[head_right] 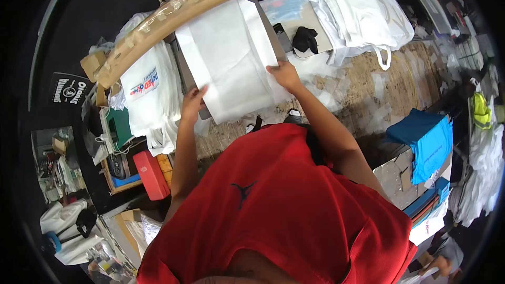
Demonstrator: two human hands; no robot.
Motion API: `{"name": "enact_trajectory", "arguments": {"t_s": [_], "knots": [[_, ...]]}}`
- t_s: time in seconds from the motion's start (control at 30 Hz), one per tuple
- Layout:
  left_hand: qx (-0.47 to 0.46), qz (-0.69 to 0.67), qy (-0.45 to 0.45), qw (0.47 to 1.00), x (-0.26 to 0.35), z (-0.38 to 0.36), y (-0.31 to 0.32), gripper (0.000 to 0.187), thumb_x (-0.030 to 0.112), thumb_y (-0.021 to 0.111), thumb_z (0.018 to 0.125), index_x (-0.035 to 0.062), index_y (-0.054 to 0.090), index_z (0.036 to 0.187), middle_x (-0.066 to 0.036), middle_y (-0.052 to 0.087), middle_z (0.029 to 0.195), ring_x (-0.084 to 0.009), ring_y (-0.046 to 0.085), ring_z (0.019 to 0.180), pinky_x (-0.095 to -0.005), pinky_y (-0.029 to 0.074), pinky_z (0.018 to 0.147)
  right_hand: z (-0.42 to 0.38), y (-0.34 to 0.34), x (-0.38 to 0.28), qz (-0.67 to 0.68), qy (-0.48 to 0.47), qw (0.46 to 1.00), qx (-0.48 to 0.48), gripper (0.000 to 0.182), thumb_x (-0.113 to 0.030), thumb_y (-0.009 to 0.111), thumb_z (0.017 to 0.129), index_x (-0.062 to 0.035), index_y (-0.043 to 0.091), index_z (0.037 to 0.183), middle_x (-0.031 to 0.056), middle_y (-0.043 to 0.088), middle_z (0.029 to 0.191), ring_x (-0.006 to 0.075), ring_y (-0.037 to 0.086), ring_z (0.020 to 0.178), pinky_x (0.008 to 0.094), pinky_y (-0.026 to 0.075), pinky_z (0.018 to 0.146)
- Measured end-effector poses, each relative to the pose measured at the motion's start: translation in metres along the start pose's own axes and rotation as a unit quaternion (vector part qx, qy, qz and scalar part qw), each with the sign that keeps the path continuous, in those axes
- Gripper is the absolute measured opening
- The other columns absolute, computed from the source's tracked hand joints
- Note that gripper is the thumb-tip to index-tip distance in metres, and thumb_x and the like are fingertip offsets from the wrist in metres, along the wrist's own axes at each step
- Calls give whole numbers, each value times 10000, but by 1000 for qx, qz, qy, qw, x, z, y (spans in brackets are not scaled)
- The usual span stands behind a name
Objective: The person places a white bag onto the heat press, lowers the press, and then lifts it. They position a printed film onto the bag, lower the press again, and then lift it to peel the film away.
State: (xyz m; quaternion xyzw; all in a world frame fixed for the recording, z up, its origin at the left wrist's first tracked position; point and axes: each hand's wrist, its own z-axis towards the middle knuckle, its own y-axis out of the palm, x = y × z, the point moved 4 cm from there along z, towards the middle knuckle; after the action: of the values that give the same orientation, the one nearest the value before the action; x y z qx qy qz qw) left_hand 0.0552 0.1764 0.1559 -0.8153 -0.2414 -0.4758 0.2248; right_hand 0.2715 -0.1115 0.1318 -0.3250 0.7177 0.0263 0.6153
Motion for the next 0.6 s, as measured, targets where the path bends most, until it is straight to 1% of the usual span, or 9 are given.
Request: {"name": "enact_trajectory", "arguments": {"t_s": [0.03,0.17,0.27,0.3,0.37,0.4,0.43,0.5,0.6], "knots": [[-8,54,18,998,-8,-6,-3,291,273,751,884,28,668,1018,-13,673,846,-92,623,715,-219,470,597,2,-3,-7,-91,-27,995,35,469,-364,762,805,46,701,1024,236,716,921,337,700,805,398,530,747],[-28,-34,26,999,-37,-15,-13,246,158,758,863,11,682,1046,-19,684,870,-84,616,738,-215,470,637,10,-1,-18,-76,-55,995,35,449,-350,768,780,29,707,1012,243,708,930,390,691,824,414,532,747],[64,-45,91,993,-32,-10,-26,191,68,788,818,1,694,970,-15,687,834,-70,596,708,-214,455,617,14,4,-27,-171,-7,985,16,387,-347,762,787,7,709,932,237,701,891,416,684,847,443,531,759],[69,-49,87,993,-29,-7,-25,191,68,788,818,1,694,970,-15,687,834,-70,596,708,-214,455,617,16,6,-33,-188,-36,981,36,374,-348,763,788,7,695,884,243,690,859,419,679,837,454,529,740],[110,37,90,989,-21,-5,-23,213,133,775,839,0,695,985,-25,694,815,-68,580,612,-227,441,511,23,15,-31,-207,-68,975,48,369,-349,765,789,6,680,835,249,678,826,422,675,827,465,526,721],[121,33,68,990,-18,-6,-23,223,97,826,784,-9,701,935,-19,689,788,-87,597,663,-230,467,595,25,17,-28,-213,-109,966,96,371,-345,772,788,9,662,801,235,663,773,410,657,744,449,505,661],[127,31,66,989,-21,-1,-25,223,97,826,784,-9,701,935,-19,689,788,-87,597,663,-230,467,595,26,19,-27,-216,-150,954,144,378,-340,780,788,12,643,767,221,648,719,399,638,661,433,485,601],[160,100,108,976,-34,11,-30,224,99,835,763,-17,701,900,-43,697,781,-112,619,676,-250,493,631,24,15,-41,-234,-139,955,119,346,-323,788,776,3,671,779,231,661,746,411,652,704,444,505,634],[158,79,129,976,-45,15,-32,237,106,846,742,-22,698,876,-60,704,780,-129,641,694,-260,507,665,28,11,-42,-254,-127,955,90,316,-306,810,751,-10,711,802,233,681,773,413,674,742,448,530,670]]}}
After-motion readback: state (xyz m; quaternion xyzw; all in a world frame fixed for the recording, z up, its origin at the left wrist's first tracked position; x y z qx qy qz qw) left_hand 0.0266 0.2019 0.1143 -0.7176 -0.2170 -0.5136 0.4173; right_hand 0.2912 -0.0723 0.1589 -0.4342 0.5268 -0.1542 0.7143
